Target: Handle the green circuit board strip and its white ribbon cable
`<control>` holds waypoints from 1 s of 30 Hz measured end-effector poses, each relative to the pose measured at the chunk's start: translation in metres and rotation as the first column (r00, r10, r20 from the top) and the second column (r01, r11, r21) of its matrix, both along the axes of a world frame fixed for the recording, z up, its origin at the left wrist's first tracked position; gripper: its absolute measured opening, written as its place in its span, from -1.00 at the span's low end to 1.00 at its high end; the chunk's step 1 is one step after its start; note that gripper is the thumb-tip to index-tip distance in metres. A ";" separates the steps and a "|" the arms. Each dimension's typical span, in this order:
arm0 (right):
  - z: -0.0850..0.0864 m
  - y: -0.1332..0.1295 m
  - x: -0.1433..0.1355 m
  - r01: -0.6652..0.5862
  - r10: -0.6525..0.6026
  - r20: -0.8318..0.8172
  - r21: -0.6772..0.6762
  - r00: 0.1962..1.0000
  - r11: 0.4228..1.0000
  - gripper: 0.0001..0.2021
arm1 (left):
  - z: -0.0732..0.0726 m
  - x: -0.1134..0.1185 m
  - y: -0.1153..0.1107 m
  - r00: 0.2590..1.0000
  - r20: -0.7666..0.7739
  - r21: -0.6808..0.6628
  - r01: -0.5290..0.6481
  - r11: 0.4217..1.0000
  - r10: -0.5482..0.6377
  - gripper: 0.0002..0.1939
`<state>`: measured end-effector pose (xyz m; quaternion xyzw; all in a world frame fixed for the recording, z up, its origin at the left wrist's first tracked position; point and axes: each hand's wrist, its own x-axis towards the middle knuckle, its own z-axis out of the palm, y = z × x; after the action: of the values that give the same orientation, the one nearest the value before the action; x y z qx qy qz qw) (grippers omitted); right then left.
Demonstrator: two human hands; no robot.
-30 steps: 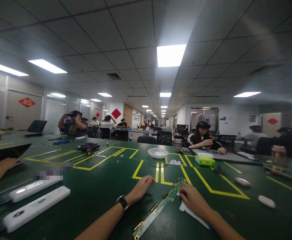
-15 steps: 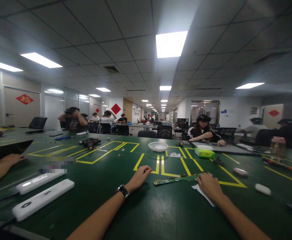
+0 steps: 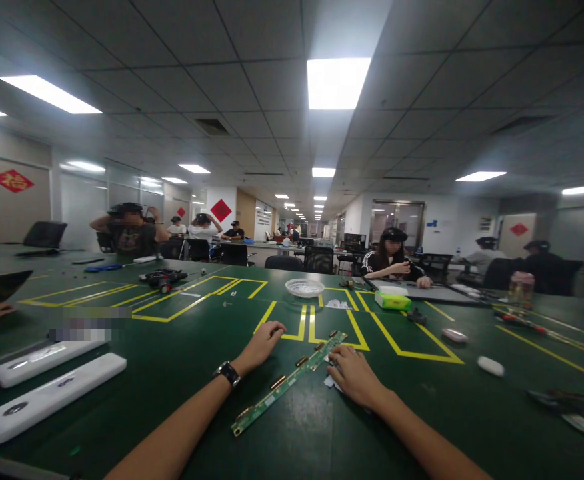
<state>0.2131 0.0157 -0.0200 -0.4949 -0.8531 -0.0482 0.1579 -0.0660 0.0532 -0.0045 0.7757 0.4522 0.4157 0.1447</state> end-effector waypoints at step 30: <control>0.000 0.008 0.008 0.156 -0.155 0.043 -0.015 0.987 0.988 -0.64 | -0.009 0.003 -0.005 0.956 -0.284 -0.029 0.074 0.997 -0.079 -0.71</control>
<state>0.2210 0.0233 -0.0201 -0.5602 -0.8154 -0.0631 0.1312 -0.0629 0.0481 -0.0138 0.8431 0.4417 0.2897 0.1010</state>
